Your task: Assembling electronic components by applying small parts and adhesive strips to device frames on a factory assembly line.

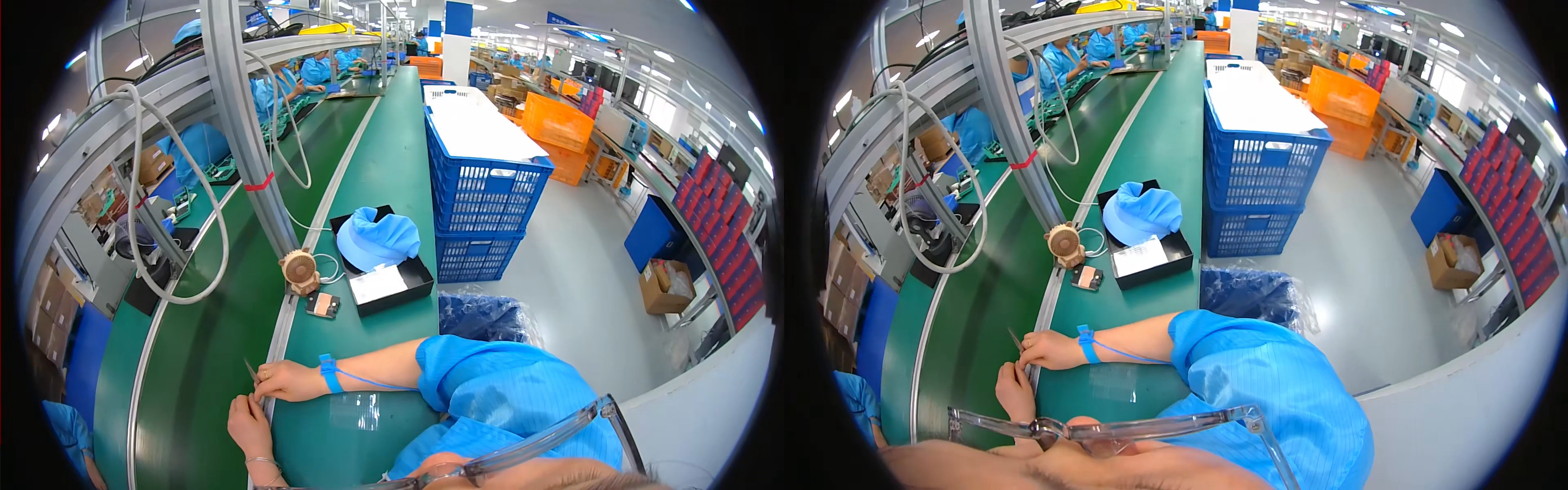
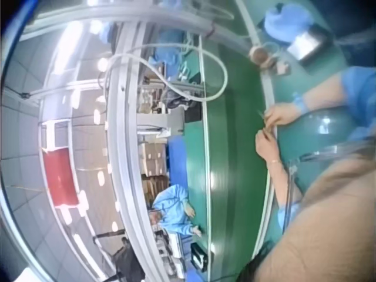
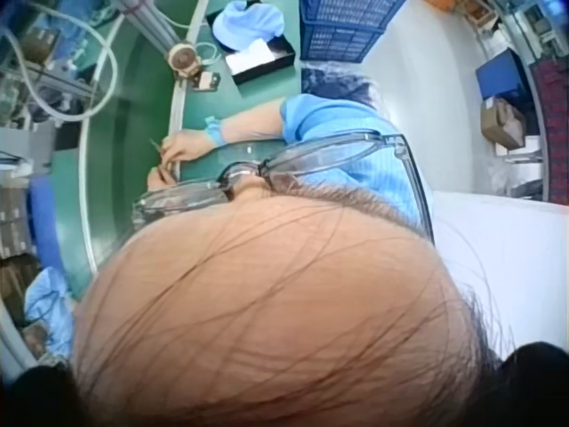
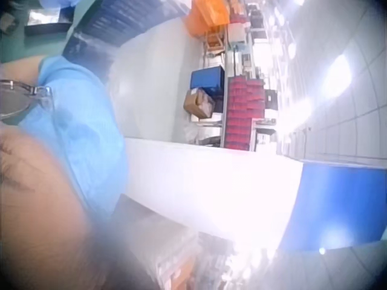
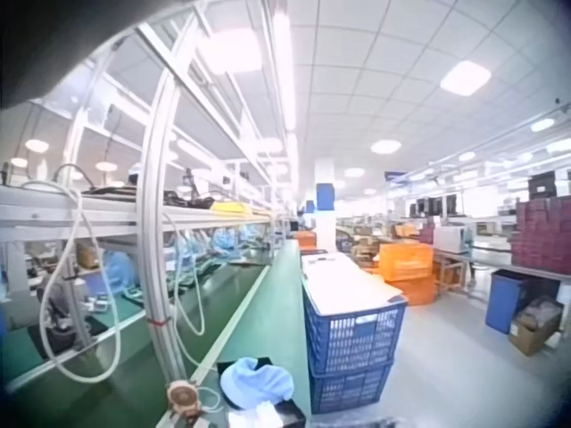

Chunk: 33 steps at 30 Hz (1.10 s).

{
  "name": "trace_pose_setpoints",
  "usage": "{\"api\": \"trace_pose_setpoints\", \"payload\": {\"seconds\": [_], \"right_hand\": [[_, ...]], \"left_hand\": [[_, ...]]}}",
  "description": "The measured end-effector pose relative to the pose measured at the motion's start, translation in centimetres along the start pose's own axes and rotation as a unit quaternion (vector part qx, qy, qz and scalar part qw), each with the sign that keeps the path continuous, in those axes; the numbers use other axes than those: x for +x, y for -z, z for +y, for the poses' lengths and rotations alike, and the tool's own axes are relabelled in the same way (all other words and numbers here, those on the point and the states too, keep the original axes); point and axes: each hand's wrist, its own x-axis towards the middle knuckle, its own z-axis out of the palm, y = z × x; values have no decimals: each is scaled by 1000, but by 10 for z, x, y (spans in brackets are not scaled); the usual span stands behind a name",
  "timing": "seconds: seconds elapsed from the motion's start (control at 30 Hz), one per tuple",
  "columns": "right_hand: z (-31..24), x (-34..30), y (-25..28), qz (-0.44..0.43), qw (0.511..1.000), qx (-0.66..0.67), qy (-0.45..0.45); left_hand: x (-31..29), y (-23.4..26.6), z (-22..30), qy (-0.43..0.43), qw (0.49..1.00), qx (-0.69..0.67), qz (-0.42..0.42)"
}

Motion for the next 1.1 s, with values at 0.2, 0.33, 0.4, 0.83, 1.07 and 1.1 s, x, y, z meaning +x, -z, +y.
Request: {"api": "trace_pose_setpoints", "payload": {"seconds": [0.2,0.33,0.4,0.83,1.07,1.1], "right_hand": [[0,-1,2,-10,1000,-8,-1],[3,-3,0,-33,999,-23,-13],[4,-4,0,-32,999,-21,-11],[3,-3,0,-22,1000,-11,-16],[0,-2,0,-19,999,-6,-29],[-1,-1,0,-16,1000,0,-27]], "left_hand": [[1,3,7,1,997,-63,38],[0,-1,-1,3,999,-42,31],[0,-1,-2,8,999,-40,22],[0,-1,-2,15,999,-47,14],[-1,-1,-4,11,1000,-20,21],[-2,-1,-5,12,1000,-20,20]]}}
